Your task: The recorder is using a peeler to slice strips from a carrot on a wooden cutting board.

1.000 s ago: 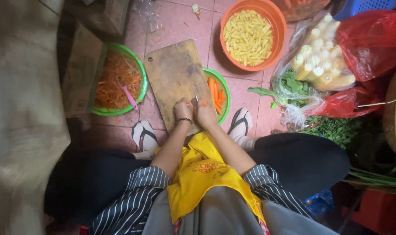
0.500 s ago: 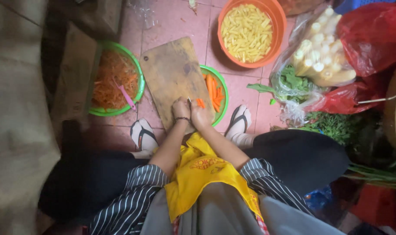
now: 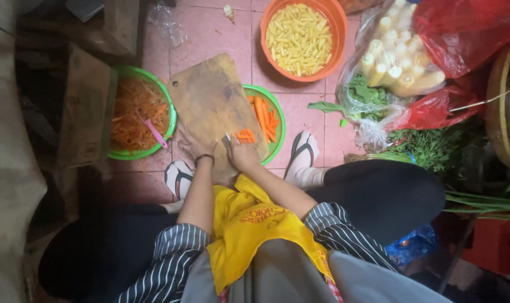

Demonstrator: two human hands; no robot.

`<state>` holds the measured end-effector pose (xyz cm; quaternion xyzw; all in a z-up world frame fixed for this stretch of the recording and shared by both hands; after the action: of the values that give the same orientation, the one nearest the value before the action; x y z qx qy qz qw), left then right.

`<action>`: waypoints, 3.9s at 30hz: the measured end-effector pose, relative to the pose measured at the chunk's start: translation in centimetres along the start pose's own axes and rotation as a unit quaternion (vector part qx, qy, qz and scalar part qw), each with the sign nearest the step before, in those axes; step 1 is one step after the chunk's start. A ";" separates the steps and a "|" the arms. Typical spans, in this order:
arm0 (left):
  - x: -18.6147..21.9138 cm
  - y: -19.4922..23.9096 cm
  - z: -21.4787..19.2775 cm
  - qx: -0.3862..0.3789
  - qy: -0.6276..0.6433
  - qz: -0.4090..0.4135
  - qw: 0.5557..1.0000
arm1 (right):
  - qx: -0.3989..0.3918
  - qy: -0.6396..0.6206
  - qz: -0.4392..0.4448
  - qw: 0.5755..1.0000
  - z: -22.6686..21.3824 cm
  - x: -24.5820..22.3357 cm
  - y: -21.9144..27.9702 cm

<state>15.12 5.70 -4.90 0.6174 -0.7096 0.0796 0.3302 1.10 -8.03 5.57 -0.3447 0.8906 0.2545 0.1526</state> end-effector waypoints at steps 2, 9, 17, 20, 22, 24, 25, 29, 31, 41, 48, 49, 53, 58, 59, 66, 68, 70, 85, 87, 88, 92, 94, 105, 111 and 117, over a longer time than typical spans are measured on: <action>-0.4 0.3 -0.9 -0.048 -0.007 -0.015 0.999 | 0.042 0.021 -0.007 0.999 0.3 1.6 -0.5; -5.0 -1.8 0.8 -0.089 -0.040 0.024 0.995 | 0.097 0.047 0.055 0.993 -2.3 7.0 -1.7; -5.0 -0.1 -0.7 -0.168 -0.052 -0.093 0.980 | 0.181 0.007 0.186 0.966 -9.4 17.3 -4.8; -5.6 -0.8 0.3 -0.160 -0.051 -0.071 0.983 | 0.164 -0.059 0.213 0.962 -7.5 22.5 -7.2; -5.6 -1.1 0.5 -0.152 -0.049 -0.055 0.986 | 0.135 -0.094 0.210 0.964 -5.2 23.4 -8.5; -5.1 -1.1 0.2 -0.146 -0.059 -0.032 0.987 | 0.055 -0.154 0.203 0.965 -2.7 21.6 -8.7; -5.0 -1.0 0.1 -0.146 -0.059 -0.032 0.987 | 0.055 -0.155 0.203 0.965 -1.4 21.1 -8.3; -4.6 -0.9 -0.2 -0.156 -0.079 -0.035 0.984 | 0.114 -0.100 0.087 0.985 -0.6 16.4 -7.4; -4.5 -0.7 -0.3 -0.161 -0.083 -0.035 0.983 | 0.127 -0.063 0.057 0.988 -2.2 13.2 -6.0; -4.1 -0.5 -0.5 -0.172 -0.072 -0.049 0.981 | 0.147 -0.103 0.101 0.979 -4.9 14.6 -7.7; -5.0 -1.3 0.7 -0.180 -0.075 -0.047 0.980 | -0.050 0.030 0.119 0.991 -3.5 14.0 -10.6; -5.1 -1.3 0.7 -0.179 -0.075 -0.048 0.980 | -0.051 0.031 0.118 0.991 -3.9 13.6 -10.6; -4.7 -0.8 0.3 -0.179 -0.070 -0.044 0.980 | -0.099 0.058 0.142 0.983 -4.5 13.0 -9.7; -4.4 -0.7 0.2 -0.171 -0.066 -0.032 0.983 | -0.124 0.063 0.141 0.980 -3.0 14.6 -10.2; -4.3 -0.8 0.2 -0.169 -0.069 -0.030 0.983 | -0.135 0.057 0.119 0.982 -1.9 15.3 -10.9; -4.6 -1.3 1.0 -0.172 -0.090 -0.017 0.981 | -0.182 0.034 0.096 0.978 -1.7 14.7 -10.7; -5.2 -1.4 1.4 -0.173 -0.088 -0.015 0.981 | -0.206 0.022 0.119 0.971 -1.8 14.5 -10.2; -5.2 -1.4 1.7 -0.177 -0.087 -0.009 0.980 | -0.228 0.008 0.144 0.963 -1.3 15.5 -10.1; -8.3 -3.2 6.9 -0.115 0.269 0.026 0.956 | -0.112 0.111 0.157 0.975 -1.7 18.8 -10.2; -8.9 -3.5 7.9 -0.124 0.295 0.011 0.947 | -0.070 0.152 0.040 0.985 2.0 21.8 -13.1; -8.9 -3.6 7.6 -0.121 0.296 0.011 0.947 | -0.070 0.152 0.037 0.985 1.8 21.4 -13.1; -8.8 -3.5 8.4 -0.136 0.316 0.004 0.939 | -0.131 0.088 0.091 0.983 -0.5 19.6 -11.1; -9.1 -3.4 8.6 -0.137 0.315 0.003 0.939 | -0.156 0.047 0.140 0.977 -1.5 18.7 -9.9; -7.9 -3.0 7.7 -0.157 0.298 0.007 0.942 | -0.115 0.125 0.148 0.974 0.6 20.6 -11.1; -7.6 -3.1 7.5 -0.176 0.280 0.012 0.944 | -0.040 0.057 0.162 0.984 -2.2 20.0 -9.9; -7.7 -2.9 7.8 -0.169 0.305 0.002 0.937 | 0.071 0.065 0.155 0.983 -6.7 17.2 -9.2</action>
<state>15.07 7.36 -16.16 0.4975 -0.5789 0.1436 0.6299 -5.53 -26.83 0.20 -0.2061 0.9570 0.1888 0.0773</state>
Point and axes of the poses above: each hand's wrist, its own y-axis away from the middle knuckle, its own z-axis out of the palm, x = y × z, the point moved 10 cm from there along -y, towards the middle knuckle, and after that the axes turned 11 degrees about z, right-handed, at the moved point
